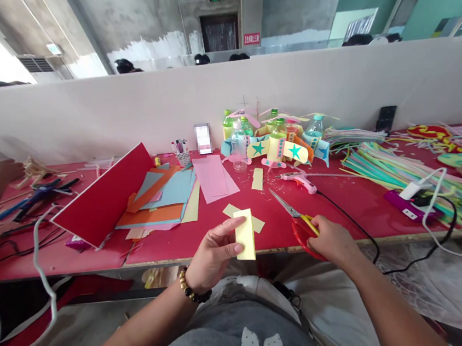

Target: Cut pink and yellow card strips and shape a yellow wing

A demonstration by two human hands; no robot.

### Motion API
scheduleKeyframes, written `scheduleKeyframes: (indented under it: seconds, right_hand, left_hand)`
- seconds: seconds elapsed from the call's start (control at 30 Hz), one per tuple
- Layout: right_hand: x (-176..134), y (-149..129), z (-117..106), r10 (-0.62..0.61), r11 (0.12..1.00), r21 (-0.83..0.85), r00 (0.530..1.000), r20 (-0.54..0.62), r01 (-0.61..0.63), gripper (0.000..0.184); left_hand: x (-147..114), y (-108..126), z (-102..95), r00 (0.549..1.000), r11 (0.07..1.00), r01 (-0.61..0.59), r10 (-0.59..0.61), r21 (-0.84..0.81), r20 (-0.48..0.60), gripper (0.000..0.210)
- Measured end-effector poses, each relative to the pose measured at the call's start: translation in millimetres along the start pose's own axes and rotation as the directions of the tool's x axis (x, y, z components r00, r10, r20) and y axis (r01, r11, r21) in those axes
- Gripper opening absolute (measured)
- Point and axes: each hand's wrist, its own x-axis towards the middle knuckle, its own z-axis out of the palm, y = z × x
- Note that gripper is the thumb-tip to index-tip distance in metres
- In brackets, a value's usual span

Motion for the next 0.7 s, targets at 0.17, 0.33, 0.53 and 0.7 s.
scheduleKeyframes:
  seconds: [0.17,0.33,0.53,0.7]
  right_hand:
    - [-62,2,7,-0.054,0.727,0.686,0.992,0.112,-0.038,0.028]
    - [-124,-21,30,-0.278,0.501,0.865,0.951,0.134,0.025,0.062]
    - [-145,-44,37,-0.372,0.4,0.916,0.907,0.199,-0.037,0.049]
    - [-138,-57,34,-0.392,0.375,0.927,0.906,0.162,-0.003,0.051]
  left_hand:
    - [0,-4,2.3,0.999,0.997,-0.046,0.044,0.068,0.029,0.049]
    - [-3,-8,8.8,0.991,0.974,-0.128,0.131,0.185,-0.001,0.051]
    - [-5,-8,17.0,0.964,0.919,-0.256,0.266,0.301,0.01,0.054]
    - [-3,-12,17.5,0.953,0.879,-0.277,0.301,0.388,-0.002,0.052]
